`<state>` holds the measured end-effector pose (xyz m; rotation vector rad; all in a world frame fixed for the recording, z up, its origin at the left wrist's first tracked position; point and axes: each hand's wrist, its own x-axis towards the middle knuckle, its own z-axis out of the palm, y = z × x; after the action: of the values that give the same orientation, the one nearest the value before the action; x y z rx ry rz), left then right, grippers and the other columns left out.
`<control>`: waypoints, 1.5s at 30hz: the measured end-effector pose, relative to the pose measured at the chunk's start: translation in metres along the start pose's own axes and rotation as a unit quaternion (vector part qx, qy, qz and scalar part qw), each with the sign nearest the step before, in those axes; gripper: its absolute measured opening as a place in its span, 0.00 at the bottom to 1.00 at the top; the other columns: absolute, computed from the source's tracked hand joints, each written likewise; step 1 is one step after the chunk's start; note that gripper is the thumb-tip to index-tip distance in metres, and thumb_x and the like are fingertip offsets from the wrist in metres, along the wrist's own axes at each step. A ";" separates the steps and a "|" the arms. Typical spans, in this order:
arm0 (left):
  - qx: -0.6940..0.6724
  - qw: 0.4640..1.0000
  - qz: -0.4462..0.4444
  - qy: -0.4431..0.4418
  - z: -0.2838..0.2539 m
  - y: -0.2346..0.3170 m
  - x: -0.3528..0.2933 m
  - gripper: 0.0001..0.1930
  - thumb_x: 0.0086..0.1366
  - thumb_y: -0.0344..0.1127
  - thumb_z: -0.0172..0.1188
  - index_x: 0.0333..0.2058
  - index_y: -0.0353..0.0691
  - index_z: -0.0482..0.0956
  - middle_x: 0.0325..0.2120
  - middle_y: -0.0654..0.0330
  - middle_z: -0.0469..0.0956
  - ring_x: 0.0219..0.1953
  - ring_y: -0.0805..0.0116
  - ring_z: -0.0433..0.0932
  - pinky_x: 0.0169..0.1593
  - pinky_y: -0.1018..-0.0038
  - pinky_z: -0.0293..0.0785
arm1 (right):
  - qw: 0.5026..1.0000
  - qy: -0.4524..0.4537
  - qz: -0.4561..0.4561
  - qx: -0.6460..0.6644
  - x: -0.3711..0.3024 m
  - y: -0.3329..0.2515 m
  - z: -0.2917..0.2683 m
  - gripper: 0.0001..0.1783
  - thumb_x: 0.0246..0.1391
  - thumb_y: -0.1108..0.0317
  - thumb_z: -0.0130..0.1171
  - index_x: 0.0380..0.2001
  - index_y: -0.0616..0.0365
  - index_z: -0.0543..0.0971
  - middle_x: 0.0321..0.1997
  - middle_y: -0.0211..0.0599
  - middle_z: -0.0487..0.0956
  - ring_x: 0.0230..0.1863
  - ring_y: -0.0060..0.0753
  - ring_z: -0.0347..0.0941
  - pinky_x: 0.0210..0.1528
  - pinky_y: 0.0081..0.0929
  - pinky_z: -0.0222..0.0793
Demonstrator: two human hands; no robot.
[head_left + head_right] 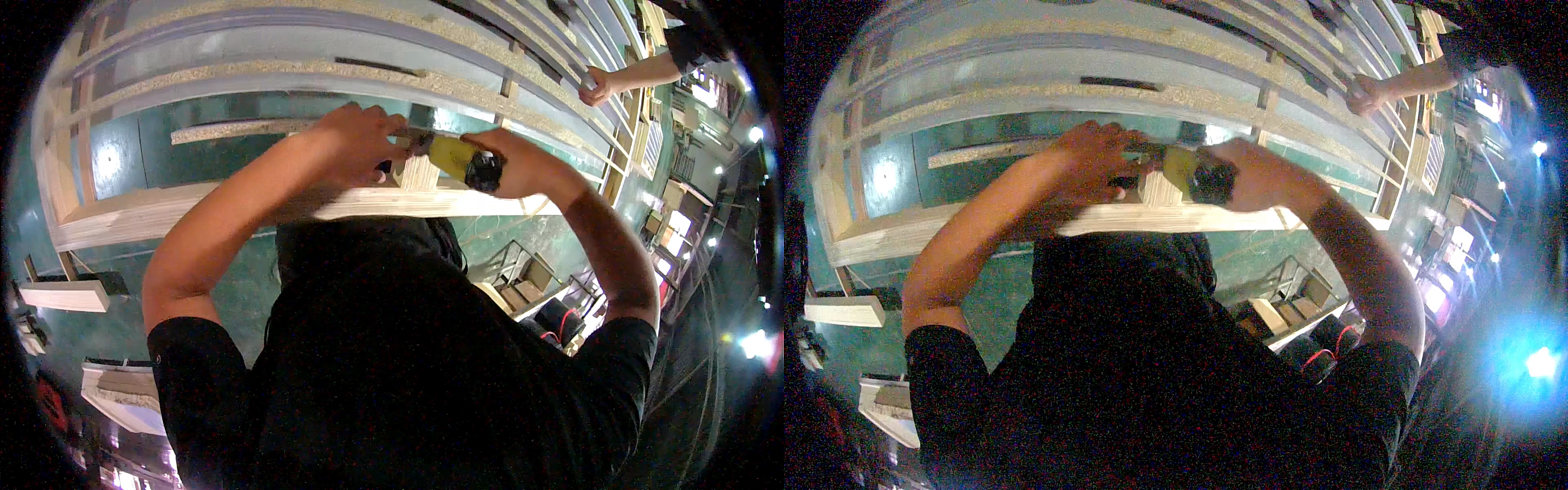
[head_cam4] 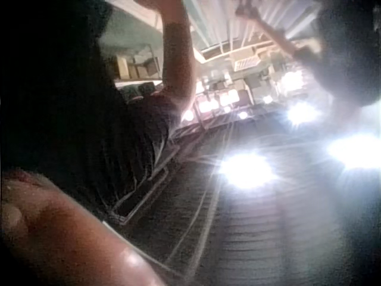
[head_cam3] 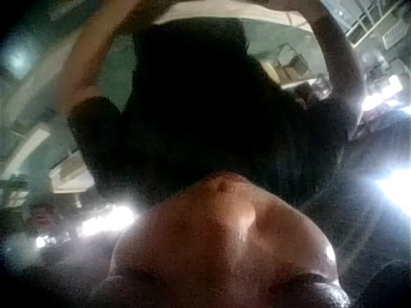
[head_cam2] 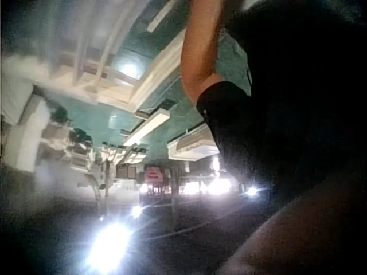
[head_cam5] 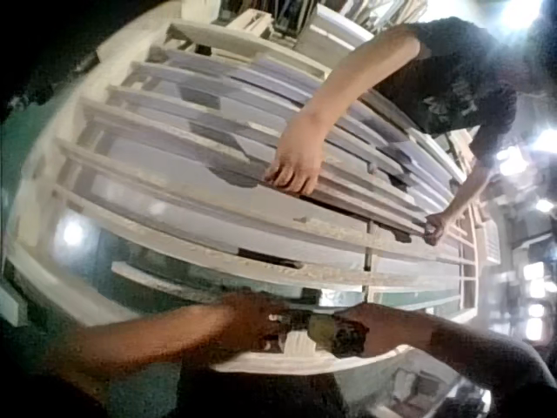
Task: The person assembles a wooden frame by placing small wooden blocks and long slats onto a larger structure. They use a nail gun to secure the pieces in place, repeatedly positioning and fastening components to build the frame.
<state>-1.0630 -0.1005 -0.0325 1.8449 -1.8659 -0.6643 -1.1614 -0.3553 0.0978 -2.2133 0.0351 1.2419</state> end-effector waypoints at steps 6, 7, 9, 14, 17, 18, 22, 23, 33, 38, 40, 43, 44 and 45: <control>-0.018 1.000 -0.002 0.001 -0.003 0.002 -0.001 0.23 0.60 0.46 0.68 0.55 0.57 0.83 0.62 0.54 0.69 0.62 0.51 0.72 0.60 0.53 0.73 | 0.999 0.022 0.026 0.000 -0.016 0.010 0.005 0.39 0.44 0.67 0.75 0.61 0.64 0.73 0.51 0.53 0.82 0.52 0.40 0.81 0.55 0.31 0.74; -0.020 1.000 0.002 0.008 0.000 0.000 -0.001 0.23 0.60 0.46 0.68 0.55 0.57 0.83 0.62 0.54 0.69 0.62 0.51 0.72 0.61 0.52 0.72 | 0.999 0.023 0.034 -0.008 -0.016 0.007 0.004 0.40 0.44 0.68 0.75 0.62 0.64 0.73 0.52 0.54 0.82 0.53 0.39 0.80 0.56 0.31 0.74; -0.016 1.000 -0.004 0.011 0.001 -0.001 -0.002 0.22 0.60 0.46 0.68 0.55 0.57 0.83 0.63 0.54 0.69 0.63 0.51 0.71 0.62 0.52 0.71 | 0.998 0.023 0.045 0.033 -0.017 0.000 0.001 0.39 0.44 0.68 0.75 0.62 0.63 0.74 0.56 0.55 0.80 0.55 0.40 0.80 0.57 0.31 0.73; -0.022 1.000 -0.006 0.020 0.001 0.000 -0.002 0.22 0.60 0.46 0.68 0.54 0.56 0.84 0.64 0.53 0.69 0.65 0.50 0.70 0.64 0.50 0.70 | 0.999 0.016 0.038 -0.009 -0.019 0.001 0.001 0.41 0.43 0.67 0.76 0.62 0.61 0.74 0.55 0.53 0.79 0.55 0.47 0.79 0.59 0.34 0.72; -0.025 0.999 -0.013 0.024 0.001 0.000 -0.003 0.22 0.60 0.46 0.69 0.54 0.57 0.83 0.65 0.54 0.69 0.65 0.49 0.69 0.64 0.49 0.70 | 0.999 -0.004 0.025 -0.024 -0.016 0.004 -0.002 0.42 0.42 0.67 0.76 0.63 0.60 0.74 0.53 0.52 0.80 0.54 0.49 0.79 0.59 0.35 0.72; -0.032 0.999 -0.018 0.021 -0.002 0.001 -0.003 0.22 0.60 0.46 0.69 0.54 0.57 0.83 0.65 0.54 0.69 0.66 0.49 0.69 0.64 0.49 0.69 | 0.999 0.003 0.034 -0.011 -0.017 0.004 -0.001 0.41 0.42 0.67 0.76 0.63 0.60 0.74 0.54 0.52 0.80 0.55 0.48 0.78 0.59 0.35 0.72; -0.032 0.999 -0.021 0.012 -0.003 0.001 -0.003 0.22 0.61 0.45 0.68 0.55 0.58 0.83 0.66 0.56 0.67 0.66 0.49 0.68 0.65 0.48 0.68 | 0.996 0.004 0.068 0.051 -0.027 0.007 0.000 0.42 0.43 0.66 0.76 0.63 0.59 0.74 0.56 0.51 0.78 0.57 0.47 0.77 0.61 0.34 0.71; -0.031 0.999 -0.021 0.009 -0.004 0.002 -0.003 0.22 0.61 0.45 0.68 0.55 0.58 0.83 0.66 0.56 0.67 0.66 0.48 0.68 0.65 0.48 0.68 | 0.996 0.001 0.073 0.059 -0.029 0.008 0.001 0.42 0.43 0.66 0.76 0.64 0.59 0.74 0.57 0.51 0.78 0.58 0.47 0.77 0.61 0.34 0.70; -0.038 0.999 -0.022 0.009 -0.010 0.004 -0.005 0.24 0.60 0.45 0.69 0.57 0.60 0.81 0.66 0.54 0.67 0.66 0.49 0.68 0.64 0.48 0.69 | 0.998 0.062 -0.016 -0.009 -0.032 0.015 0.005 0.32 0.45 0.66 0.73 0.55 0.59 0.76 0.45 0.48 0.82 0.46 0.46 0.79 0.51 0.37 0.73; -0.043 0.999 0.001 0.027 -0.006 -0.003 -0.005 0.26 0.58 0.43 0.71 0.57 0.60 0.81 0.64 0.54 0.69 0.63 0.48 0.72 0.62 0.51 0.72 | 0.997 -0.003 0.081 -0.015 -0.020 -0.014 -0.003 0.45 0.42 0.63 0.77 0.66 0.56 0.71 0.59 0.49 0.76 0.59 0.49 0.76 0.62 0.36 0.70; -0.051 0.999 0.012 0.006 -0.013 -0.004 -0.004 0.26 0.57 0.41 0.71 0.57 0.59 0.81 0.64 0.54 0.69 0.62 0.49 0.73 0.62 0.52 0.73 | 0.999 0.041 0.027 0.004 -0.014 -0.011 0.004 0.40 0.44 0.62 0.76 0.61 0.56 0.73 0.56 0.49 0.78 0.55 0.48 0.78 0.58 0.38 0.72; -0.072 0.995 0.044 0.045 -0.002 -0.012 -0.005 0.27 0.57 0.41 0.71 0.57 0.57 0.81 0.64 0.53 0.70 0.59 0.49 0.75 0.61 0.55 0.75 | 0.995 0.087 -0.025 0.035 -0.008 -0.012 0.007 0.28 0.46 0.62 0.74 0.50 0.59 0.79 0.45 0.49 0.84 0.46 0.51 0.82 0.49 0.42 0.76; -0.067 0.995 0.049 0.047 -0.001 -0.013 -0.005 0.27 0.57 0.40 0.71 0.58 0.56 0.81 0.63 0.52 0.70 0.59 0.48 0.75 0.61 0.55 0.75 | 0.994 0.091 -0.030 0.047 -0.006 -0.014 0.007 0.26 0.47 0.62 0.74 0.48 0.59 0.80 0.43 0.49 0.85 0.45 0.51 0.83 0.48 0.43 0.77; -0.061 0.995 0.053 0.049 0.000 -0.014 -0.004 0.27 0.58 0.40 0.70 0.58 0.55 0.80 0.63 0.52 0.70 0.59 0.48 0.75 0.61 0.55 0.75 | 0.995 0.088 -0.020 0.045 -0.006 -0.014 0.007 0.26 0.46 0.61 0.74 0.48 0.59 0.80 0.44 0.49 0.85 0.46 0.52 0.83 0.49 0.43 0.77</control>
<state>-1.0521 -0.0962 -0.0411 1.6585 -1.8046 -0.6247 -1.1660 -0.3415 0.1067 -2.2267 0.1137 1.0017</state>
